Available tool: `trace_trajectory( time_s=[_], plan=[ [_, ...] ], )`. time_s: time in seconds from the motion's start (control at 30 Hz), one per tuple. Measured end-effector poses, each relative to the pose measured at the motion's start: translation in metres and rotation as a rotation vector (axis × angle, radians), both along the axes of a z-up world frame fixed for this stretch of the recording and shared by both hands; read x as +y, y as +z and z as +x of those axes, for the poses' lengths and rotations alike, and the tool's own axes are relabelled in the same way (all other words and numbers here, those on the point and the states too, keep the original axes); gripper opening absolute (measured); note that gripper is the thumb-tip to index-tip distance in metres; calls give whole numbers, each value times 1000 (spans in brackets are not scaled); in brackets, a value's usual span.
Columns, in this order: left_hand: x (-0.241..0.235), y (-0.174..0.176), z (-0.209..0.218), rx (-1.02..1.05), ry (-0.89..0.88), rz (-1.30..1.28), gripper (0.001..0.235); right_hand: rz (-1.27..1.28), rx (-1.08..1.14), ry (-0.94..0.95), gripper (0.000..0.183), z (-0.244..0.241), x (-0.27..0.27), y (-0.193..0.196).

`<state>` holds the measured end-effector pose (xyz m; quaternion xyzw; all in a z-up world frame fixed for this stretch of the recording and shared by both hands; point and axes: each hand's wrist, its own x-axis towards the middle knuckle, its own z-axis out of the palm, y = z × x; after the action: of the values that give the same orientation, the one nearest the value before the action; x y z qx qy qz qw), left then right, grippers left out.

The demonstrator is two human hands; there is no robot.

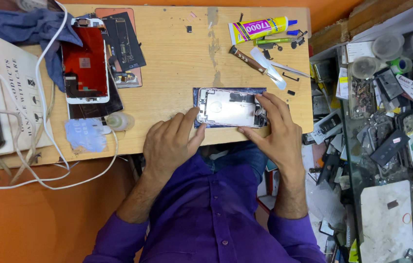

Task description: The person uses a screwdriver and a metal prying tool to remove screws and pry open the back cover of a smartphone. They then use a small brush to clean the interior of the device.

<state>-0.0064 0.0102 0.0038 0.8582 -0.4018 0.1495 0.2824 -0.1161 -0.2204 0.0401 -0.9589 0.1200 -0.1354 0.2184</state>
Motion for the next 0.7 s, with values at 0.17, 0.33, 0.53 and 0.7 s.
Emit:
trace_trajectory(
  time_s=[0.17,0.33,0.53,0.7],
  plan=[
    [-2,0,-1,22,35,21,39,-15,-37,-23,83,-4,2,-8],
    [-3,4,-2,37,40,-2,43,20,-30,-9,87,-1,-6,-8],
    [-2,3,-3,48,43,-27,42,-6,17,-6,94,2,-7,-2],
    [-2,0,-2,49,43,4,39,-50,109,-57,94,-4,5,0]
  ],
)
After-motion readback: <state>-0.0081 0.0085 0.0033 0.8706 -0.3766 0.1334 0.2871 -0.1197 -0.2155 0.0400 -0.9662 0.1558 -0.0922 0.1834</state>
